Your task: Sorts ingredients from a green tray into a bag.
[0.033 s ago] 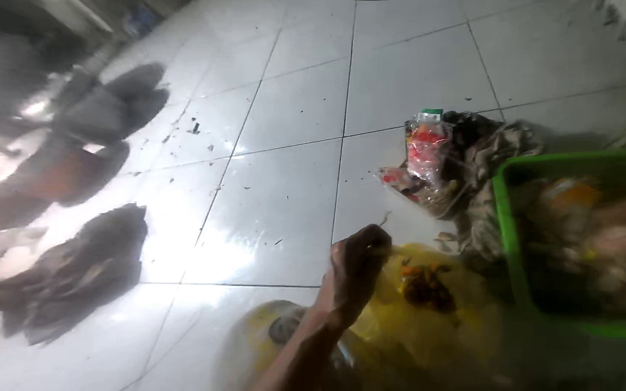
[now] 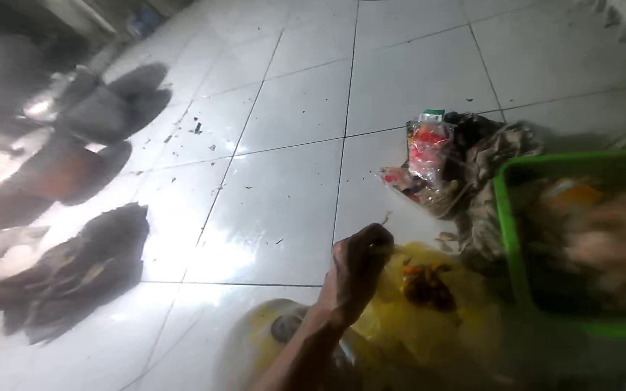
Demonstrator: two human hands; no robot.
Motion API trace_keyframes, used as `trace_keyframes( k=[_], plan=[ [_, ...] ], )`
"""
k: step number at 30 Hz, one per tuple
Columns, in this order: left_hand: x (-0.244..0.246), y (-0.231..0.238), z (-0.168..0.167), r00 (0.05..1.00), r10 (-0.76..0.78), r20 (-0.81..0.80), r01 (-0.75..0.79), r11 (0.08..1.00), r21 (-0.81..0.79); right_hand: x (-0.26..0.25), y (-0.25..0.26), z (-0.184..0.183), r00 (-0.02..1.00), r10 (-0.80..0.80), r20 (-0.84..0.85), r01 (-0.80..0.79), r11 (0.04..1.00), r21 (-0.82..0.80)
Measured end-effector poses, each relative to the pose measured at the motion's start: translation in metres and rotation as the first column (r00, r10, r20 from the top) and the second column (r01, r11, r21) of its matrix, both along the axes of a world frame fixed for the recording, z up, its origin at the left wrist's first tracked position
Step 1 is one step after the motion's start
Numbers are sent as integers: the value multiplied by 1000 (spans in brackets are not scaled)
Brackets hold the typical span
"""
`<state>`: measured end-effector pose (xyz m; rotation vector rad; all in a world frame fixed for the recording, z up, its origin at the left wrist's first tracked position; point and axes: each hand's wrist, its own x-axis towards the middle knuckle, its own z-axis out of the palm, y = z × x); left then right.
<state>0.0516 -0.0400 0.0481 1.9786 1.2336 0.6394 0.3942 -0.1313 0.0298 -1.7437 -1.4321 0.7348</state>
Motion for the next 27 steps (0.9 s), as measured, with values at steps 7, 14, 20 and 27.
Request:
trace_keyframes(
  k=[7,14,20,27],
  plan=[
    [-3,-2,-7,998,37,56,-39,999,20,-133,6,-12,812,531,241,-570,811,133],
    [-17,5,-13,926,75,370,-50,996,-77,-12,6,7,933,49,355,-118,977,175],
    [-16,5,-17,997,72,5,-72,991,108,111,-7,-29,836,-326,440,425,894,-144],
    [-18,6,-29,982,-38,-185,65,988,140,101,10,-35,783,37,621,320,833,-452]
  ],
)
